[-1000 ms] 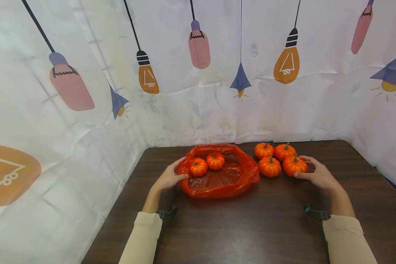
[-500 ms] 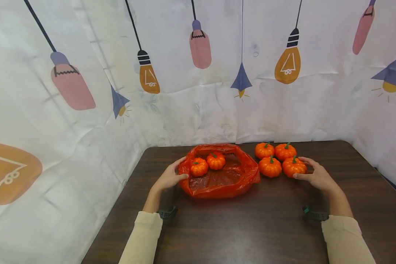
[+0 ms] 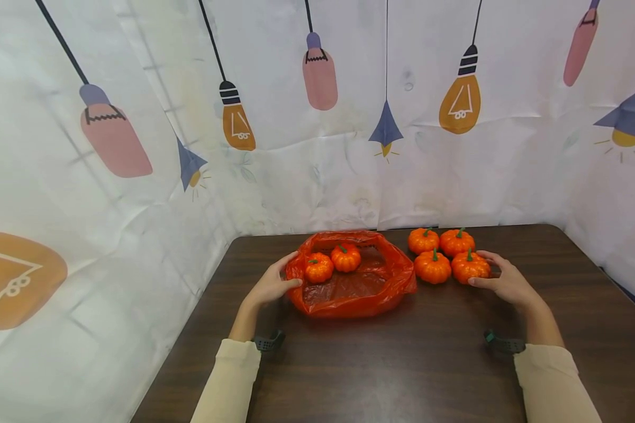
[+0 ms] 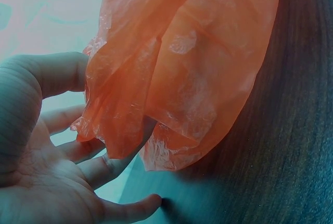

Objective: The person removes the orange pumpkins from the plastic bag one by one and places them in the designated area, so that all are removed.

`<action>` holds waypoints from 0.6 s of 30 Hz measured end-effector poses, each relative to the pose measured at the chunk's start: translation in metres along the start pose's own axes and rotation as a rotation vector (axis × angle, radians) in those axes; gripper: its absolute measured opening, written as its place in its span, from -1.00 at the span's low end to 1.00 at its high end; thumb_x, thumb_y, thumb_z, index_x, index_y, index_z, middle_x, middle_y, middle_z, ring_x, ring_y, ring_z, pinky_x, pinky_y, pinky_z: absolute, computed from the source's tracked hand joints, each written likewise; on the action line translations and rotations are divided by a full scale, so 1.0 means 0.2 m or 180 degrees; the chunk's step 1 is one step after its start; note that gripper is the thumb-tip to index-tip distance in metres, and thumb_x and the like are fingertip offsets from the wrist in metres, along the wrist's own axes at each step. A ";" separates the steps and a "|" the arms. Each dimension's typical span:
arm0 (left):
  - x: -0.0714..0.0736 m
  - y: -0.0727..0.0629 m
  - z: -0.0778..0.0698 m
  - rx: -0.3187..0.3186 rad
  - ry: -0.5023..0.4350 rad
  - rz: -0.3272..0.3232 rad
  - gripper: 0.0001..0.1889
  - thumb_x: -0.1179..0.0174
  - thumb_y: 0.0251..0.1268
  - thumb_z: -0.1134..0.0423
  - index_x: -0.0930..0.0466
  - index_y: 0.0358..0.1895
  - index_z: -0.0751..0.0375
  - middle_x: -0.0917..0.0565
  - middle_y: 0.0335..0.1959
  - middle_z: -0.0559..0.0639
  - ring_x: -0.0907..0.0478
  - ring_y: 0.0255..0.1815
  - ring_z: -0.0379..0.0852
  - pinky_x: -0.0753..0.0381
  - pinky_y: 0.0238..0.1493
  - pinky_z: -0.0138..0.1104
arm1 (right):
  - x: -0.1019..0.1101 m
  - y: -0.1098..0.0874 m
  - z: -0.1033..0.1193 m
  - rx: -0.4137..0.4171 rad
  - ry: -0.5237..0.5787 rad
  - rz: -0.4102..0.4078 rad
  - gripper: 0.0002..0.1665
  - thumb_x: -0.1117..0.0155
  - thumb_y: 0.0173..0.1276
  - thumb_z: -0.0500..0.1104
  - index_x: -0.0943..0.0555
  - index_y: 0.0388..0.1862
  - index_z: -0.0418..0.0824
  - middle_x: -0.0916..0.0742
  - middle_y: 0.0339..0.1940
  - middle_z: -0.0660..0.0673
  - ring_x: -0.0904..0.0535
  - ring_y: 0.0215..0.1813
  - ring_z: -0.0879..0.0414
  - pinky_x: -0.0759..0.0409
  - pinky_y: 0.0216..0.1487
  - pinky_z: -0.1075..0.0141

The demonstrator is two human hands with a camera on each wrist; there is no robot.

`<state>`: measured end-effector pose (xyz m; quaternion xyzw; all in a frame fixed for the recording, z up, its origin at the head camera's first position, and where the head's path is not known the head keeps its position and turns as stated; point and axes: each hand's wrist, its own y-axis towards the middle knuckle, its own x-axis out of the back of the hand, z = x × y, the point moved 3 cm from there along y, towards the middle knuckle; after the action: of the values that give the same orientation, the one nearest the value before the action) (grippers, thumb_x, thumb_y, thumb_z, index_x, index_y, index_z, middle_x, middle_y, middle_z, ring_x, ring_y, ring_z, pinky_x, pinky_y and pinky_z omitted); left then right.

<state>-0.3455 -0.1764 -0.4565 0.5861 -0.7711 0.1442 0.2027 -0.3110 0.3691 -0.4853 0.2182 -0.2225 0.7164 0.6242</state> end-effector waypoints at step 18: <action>0.00 0.00 0.00 -0.0019 0.0066 -0.0007 -0.19 -0.33 0.30 0.31 -0.22 0.61 -0.03 -0.27 0.60 0.13 -0.35 0.52 0.20 -0.50 0.39 0.10 | 0.00 0.01 -0.01 0.0013 0.0079 -0.0003 0.05 -0.32 0.48 -0.01 0.06 0.65 -0.38 -0.09 0.57 -0.62 -0.22 0.37 -0.60 -0.38 0.20 -0.38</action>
<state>-0.3458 -0.1763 -0.4555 0.5849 -0.7687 0.1477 0.2125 -0.3123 0.3693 -0.4871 0.2107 -0.2132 0.7192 0.6268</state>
